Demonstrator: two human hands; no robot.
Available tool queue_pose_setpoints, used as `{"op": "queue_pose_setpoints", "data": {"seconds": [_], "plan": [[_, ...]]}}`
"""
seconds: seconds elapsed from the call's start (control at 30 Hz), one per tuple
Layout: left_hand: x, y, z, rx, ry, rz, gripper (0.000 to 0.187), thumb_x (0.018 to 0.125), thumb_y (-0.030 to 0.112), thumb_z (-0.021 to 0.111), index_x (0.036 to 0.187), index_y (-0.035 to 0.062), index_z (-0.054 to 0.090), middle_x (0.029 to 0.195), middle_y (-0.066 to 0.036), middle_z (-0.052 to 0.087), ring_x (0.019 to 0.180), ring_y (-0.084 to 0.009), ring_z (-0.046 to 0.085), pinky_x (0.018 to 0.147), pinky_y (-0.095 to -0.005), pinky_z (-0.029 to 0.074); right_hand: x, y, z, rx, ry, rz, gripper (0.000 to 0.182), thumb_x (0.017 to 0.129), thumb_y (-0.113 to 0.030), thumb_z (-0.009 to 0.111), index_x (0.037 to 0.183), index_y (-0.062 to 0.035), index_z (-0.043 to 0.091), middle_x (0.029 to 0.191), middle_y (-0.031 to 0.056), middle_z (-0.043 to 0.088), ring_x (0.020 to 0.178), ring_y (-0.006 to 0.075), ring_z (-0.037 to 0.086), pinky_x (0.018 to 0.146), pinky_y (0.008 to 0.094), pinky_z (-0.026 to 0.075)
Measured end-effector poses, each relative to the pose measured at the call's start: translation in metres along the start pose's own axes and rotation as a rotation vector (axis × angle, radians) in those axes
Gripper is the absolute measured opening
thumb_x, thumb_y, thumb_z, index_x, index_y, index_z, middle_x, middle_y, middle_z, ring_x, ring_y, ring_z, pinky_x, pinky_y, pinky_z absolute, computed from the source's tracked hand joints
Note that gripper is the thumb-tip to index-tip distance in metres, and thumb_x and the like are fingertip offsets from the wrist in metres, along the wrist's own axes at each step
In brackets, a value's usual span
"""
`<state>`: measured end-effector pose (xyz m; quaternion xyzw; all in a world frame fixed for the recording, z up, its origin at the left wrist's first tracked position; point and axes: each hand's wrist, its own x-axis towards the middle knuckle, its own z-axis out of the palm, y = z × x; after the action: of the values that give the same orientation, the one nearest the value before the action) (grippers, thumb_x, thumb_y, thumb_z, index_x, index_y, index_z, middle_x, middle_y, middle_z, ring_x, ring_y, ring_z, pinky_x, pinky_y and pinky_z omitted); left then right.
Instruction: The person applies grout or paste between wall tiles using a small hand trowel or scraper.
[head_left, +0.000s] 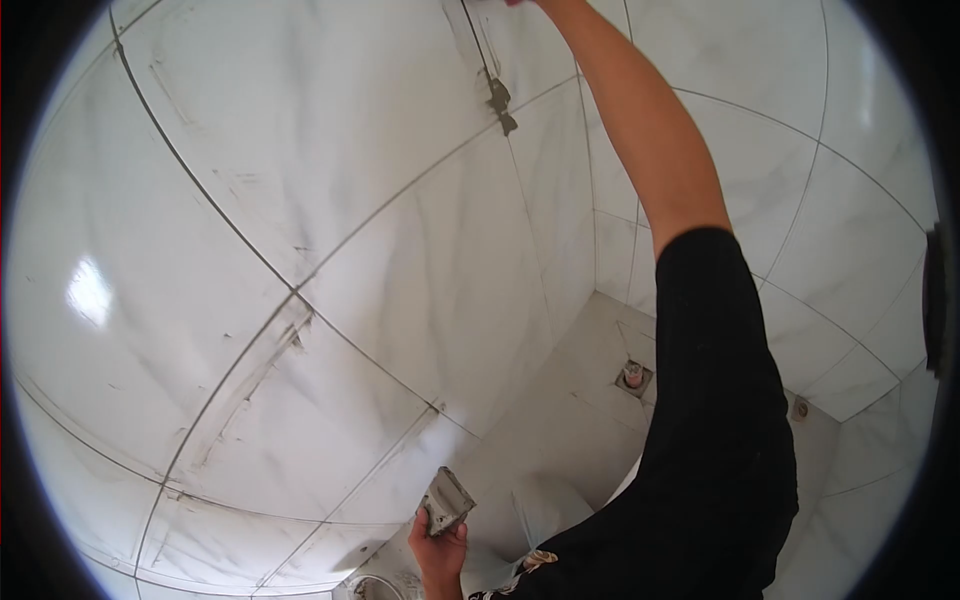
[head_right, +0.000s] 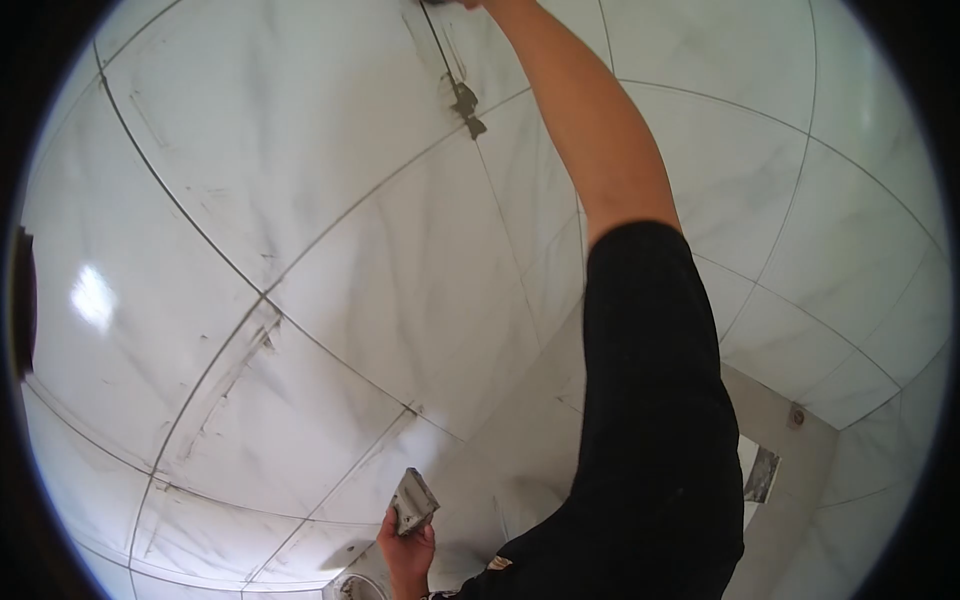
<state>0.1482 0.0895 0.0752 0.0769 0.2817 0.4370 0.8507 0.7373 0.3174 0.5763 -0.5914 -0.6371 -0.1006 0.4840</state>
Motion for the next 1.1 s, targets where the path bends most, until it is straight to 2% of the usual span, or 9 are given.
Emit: {"op": "queue_pose_setpoints", "data": {"seconds": [0.07, 0.1, 0.2, 0.27, 0.43, 0.6, 0.83, 0.97, 1.1], "plan": [[-0.002, 0.002, 0.0, 0.004, 0.01, -0.018, 0.039, 0.101, 0.034, 0.046, 0.129, 0.0085, 0.058, 0.116, -0.013, 0.069, 0.096, -0.0314, 0.071, 0.066, -0.0401, 0.064, -0.057, 0.011, 0.02, 0.013, 0.028, -0.114, 0.058, 0.082, -0.028, 0.072, 0.129, 0.004, 0.06, 0.08, 0.0145, 0.068, 0.068, 0.0208, 0.061, 0.069, 0.0337, 0.05], [-0.001, 0.004, -0.004, 0.04, 0.023, -0.023, 0.039, 0.102, 0.033, 0.046, 0.128, 0.0084, 0.058, 0.116, -0.013, 0.07, 0.095, -0.0311, 0.071, 0.066, -0.0397, 0.064, -0.064, 0.057, 0.045, -0.02, 0.134, -0.197, 0.069, 0.076, -0.047, 0.075, 0.13, -0.0059, 0.064, 0.09, 0.0153, 0.072, 0.073, 0.0239, 0.068, 0.072, 0.0349, 0.054], [0.0, 0.01, -0.002, 0.091, 0.018, -0.039, 0.038, 0.102, 0.033, 0.045, 0.128, 0.0081, 0.059, 0.116, -0.012, 0.07, 0.094, -0.0306, 0.072, 0.065, -0.0391, 0.064, -0.149, 0.062, 0.073, -0.117, 0.022, -0.018, 0.068, 0.077, -0.04, 0.078, 0.136, -0.011, 0.061, 0.082, 0.0179, 0.071, 0.08, 0.0227, 0.068, 0.08, 0.0341, 0.052], [0.003, 0.01, 0.008, 0.12, -0.011, -0.042, 0.038, 0.103, 0.033, 0.044, 0.127, 0.0076, 0.059, 0.116, -0.012, 0.069, 0.094, -0.0299, 0.072, 0.065, -0.0383, 0.064, -0.178, 0.076, 0.091, -0.003, -0.109, 0.154, 0.065, 0.078, -0.038, 0.076, 0.137, -0.0151, 0.061, 0.104, 0.0222, 0.066, 0.098, 0.0262, 0.066, 0.086, 0.036, 0.051], [0.003, -0.001, 0.028, 0.113, -0.047, -0.054, 0.038, 0.102, 0.033, 0.045, 0.127, 0.0078, 0.058, 0.115, -0.012, 0.07, 0.095, -0.0311, 0.072, 0.066, -0.0409, 0.063, -0.222, 0.075, 0.089, -0.208, -0.28, 0.293, 0.07, 0.08, -0.04, 0.073, 0.143, -0.0155, 0.054, 0.125, 0.0168, 0.053, 0.113, 0.0299, 0.058, 0.093, 0.0375, 0.049], [-0.007, -0.015, 0.028, 0.11, -0.023, -0.045, 0.037, 0.102, 0.033, 0.045, 0.127, 0.0088, 0.058, 0.115, -0.011, 0.07, 0.095, -0.0308, 0.072, 0.066, -0.0429, 0.063, -0.227, 0.07, 0.137, 0.166, 0.256, 0.077, 0.073, 0.083, -0.039, 0.073, 0.146, -0.0127, 0.048, 0.119, 0.0177, 0.051, 0.106, 0.0335, 0.059, 0.092, 0.0408, 0.049], [-0.017, -0.011, 0.017, 0.12, 0.1, 0.011, 0.036, 0.102, 0.033, 0.045, 0.125, 0.0096, 0.059, 0.112, -0.01, 0.071, 0.091, -0.0296, 0.072, 0.061, -0.0407, 0.061, -0.262, 0.061, 0.159, 0.097, -0.022, 0.363, 0.068, 0.083, -0.045, 0.072, 0.138, -0.0096, 0.053, 0.123, 0.0222, 0.053, 0.109, 0.0345, 0.06, 0.09, 0.0395, 0.051], [-0.014, -0.002, 0.012, 0.137, 0.027, 0.006, 0.036, 0.101, 0.033, 0.048, 0.124, 0.0094, 0.06, 0.111, -0.01, 0.072, 0.091, -0.0297, 0.072, 0.062, -0.0403, 0.061, -0.217, 0.067, 0.117, 0.619, 0.217, 0.639, 0.07, 0.08, -0.053, 0.07, 0.124, 0.0005, 0.06, 0.089, 0.0136, 0.069, 0.07, 0.024, 0.069, 0.061, 0.0328, 0.056], [-0.023, 0.004, 0.013, 0.104, -0.027, 0.037, 0.039, 0.101, 0.034, 0.048, 0.128, 0.0086, 0.059, 0.116, -0.011, 0.069, 0.095, -0.0305, 0.071, 0.063, -0.0379, 0.064, -0.189, 0.046, 0.126, 0.714, 0.1, 0.719, 0.067, 0.08, -0.052, 0.072, 0.123, -0.0015, 0.06, 0.087, 0.0087, 0.066, 0.062, 0.0192, 0.063, 0.055, 0.0288, 0.054]]}}
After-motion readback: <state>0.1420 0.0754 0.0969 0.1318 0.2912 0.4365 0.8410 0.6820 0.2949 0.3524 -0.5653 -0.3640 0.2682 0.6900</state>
